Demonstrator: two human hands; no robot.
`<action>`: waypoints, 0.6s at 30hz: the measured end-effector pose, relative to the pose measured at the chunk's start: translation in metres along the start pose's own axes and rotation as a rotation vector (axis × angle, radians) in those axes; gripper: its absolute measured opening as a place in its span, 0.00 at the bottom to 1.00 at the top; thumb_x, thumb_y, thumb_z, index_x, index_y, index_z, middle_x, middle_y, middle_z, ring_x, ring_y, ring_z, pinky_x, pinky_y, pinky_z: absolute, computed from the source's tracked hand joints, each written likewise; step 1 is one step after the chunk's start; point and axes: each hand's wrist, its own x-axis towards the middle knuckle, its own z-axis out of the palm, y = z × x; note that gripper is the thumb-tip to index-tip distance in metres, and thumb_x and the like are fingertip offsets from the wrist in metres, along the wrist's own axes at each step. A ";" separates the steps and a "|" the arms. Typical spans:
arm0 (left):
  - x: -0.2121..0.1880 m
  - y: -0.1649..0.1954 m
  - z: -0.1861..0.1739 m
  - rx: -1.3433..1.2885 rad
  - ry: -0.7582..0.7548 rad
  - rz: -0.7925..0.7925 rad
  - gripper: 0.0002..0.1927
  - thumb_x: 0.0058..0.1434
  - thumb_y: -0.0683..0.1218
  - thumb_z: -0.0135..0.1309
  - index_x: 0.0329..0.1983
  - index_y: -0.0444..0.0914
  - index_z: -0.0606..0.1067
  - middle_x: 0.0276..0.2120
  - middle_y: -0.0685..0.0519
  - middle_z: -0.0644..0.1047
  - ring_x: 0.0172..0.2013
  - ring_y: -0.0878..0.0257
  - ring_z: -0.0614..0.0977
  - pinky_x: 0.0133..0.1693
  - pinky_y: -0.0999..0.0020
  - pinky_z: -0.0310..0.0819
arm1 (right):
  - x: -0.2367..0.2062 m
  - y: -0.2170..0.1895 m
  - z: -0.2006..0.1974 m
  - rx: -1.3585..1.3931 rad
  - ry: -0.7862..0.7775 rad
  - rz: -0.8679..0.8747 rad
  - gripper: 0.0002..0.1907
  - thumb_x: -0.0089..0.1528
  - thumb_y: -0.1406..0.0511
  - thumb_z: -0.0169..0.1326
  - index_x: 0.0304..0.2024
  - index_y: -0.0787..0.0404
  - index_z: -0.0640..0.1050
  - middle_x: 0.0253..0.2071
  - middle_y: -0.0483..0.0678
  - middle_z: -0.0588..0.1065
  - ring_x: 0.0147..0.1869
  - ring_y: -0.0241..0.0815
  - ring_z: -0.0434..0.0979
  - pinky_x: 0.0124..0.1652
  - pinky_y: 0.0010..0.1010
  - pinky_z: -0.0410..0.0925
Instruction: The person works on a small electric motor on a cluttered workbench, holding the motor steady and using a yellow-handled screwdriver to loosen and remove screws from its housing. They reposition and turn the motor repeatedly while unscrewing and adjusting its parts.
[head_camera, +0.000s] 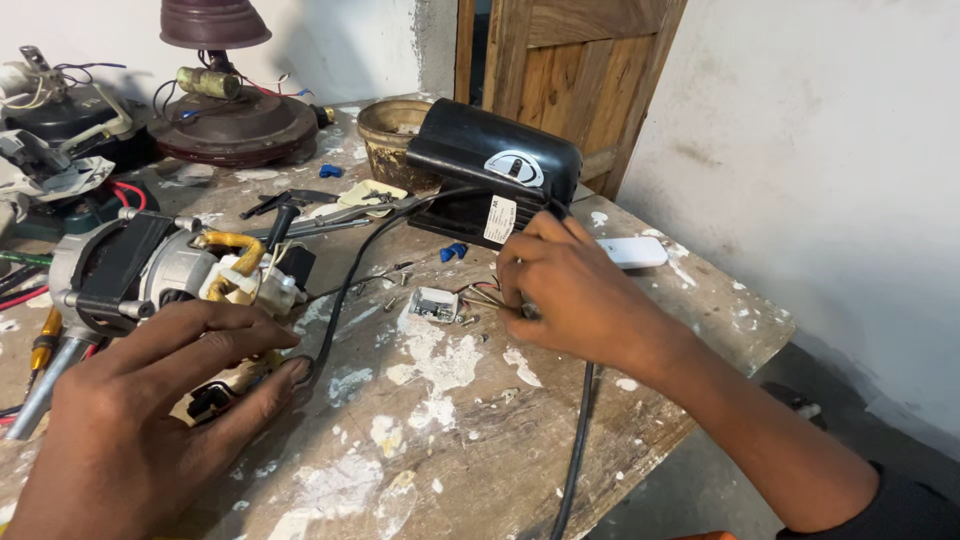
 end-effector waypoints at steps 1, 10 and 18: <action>0.000 0.000 -0.001 0.010 0.001 0.010 0.14 0.51 0.44 0.65 0.43 0.39 0.83 0.41 0.52 0.83 0.42 0.61 0.86 0.43 0.69 0.81 | 0.000 0.000 0.002 0.007 0.006 -0.002 0.10 0.53 0.59 0.65 0.29 0.58 0.83 0.44 0.42 0.76 0.53 0.41 0.66 0.62 0.37 0.60; 0.002 0.000 -0.004 0.150 0.134 -0.269 0.11 0.56 0.41 0.66 0.43 0.36 0.84 0.26 0.49 0.80 0.25 0.61 0.79 0.28 0.67 0.72 | 0.007 -0.005 -0.004 0.055 0.214 -0.112 0.13 0.56 0.58 0.63 0.33 0.61 0.83 0.39 0.45 0.78 0.48 0.47 0.71 0.53 0.43 0.64; 0.003 -0.002 -0.006 0.135 0.395 -0.420 0.10 0.64 0.44 0.63 0.44 0.33 0.82 0.24 0.48 0.77 0.21 0.63 0.74 0.27 0.65 0.68 | 0.038 -0.060 -0.019 0.225 0.256 -0.301 0.13 0.60 0.59 0.61 0.41 0.61 0.81 0.40 0.48 0.78 0.46 0.50 0.77 0.47 0.43 0.70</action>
